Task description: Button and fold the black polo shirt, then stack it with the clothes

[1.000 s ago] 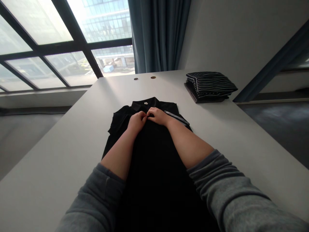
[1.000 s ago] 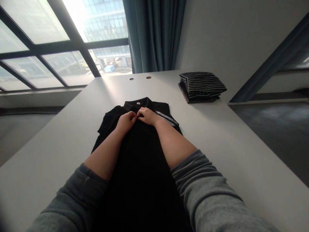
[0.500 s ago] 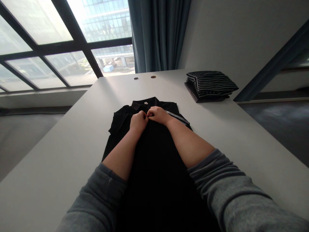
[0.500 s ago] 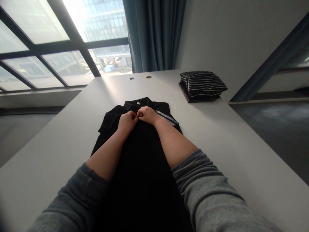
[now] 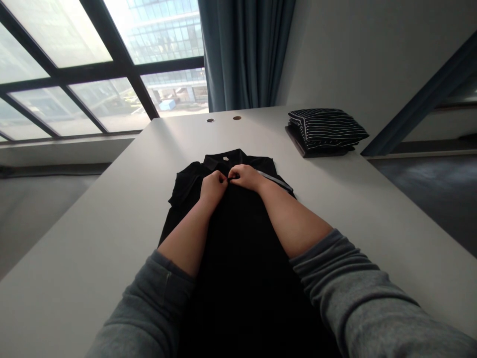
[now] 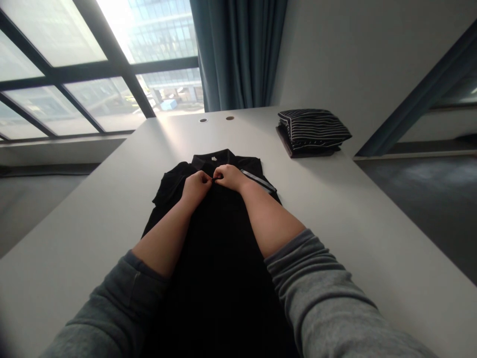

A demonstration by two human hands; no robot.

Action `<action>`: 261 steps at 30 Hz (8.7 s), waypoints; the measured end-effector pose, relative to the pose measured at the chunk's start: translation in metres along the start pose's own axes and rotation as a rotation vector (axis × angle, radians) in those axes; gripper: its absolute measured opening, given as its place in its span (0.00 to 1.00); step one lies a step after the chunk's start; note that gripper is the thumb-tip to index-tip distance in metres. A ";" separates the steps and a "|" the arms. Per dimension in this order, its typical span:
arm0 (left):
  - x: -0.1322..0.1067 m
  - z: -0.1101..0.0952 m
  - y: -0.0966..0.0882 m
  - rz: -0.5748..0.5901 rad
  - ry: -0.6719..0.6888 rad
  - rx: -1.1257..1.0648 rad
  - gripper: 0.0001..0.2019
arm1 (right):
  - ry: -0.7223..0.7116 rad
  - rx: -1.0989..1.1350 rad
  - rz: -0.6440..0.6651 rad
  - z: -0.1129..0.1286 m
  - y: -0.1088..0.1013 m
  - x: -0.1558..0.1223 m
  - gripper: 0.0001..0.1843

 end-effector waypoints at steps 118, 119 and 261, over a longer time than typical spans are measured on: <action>0.002 0.008 0.011 0.080 -0.015 -0.131 0.04 | 0.152 0.194 0.069 -0.010 -0.006 -0.003 0.10; 0.003 0.009 0.011 0.082 -0.017 -0.133 0.04 | 0.157 0.192 0.071 -0.010 -0.006 -0.003 0.10; -0.007 0.028 0.020 0.270 -0.442 -0.645 0.14 | 0.335 0.323 0.159 -0.011 0.004 -0.006 0.09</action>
Point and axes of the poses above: each hand's wrist, its own x-axis towards the middle knuckle, its own y-axis out of the palm, z = x × y, the point moved 9 cm from there along x, towards the middle knuckle, and after that the axes turned 13 degrees about -z, right-handed, at the moved point
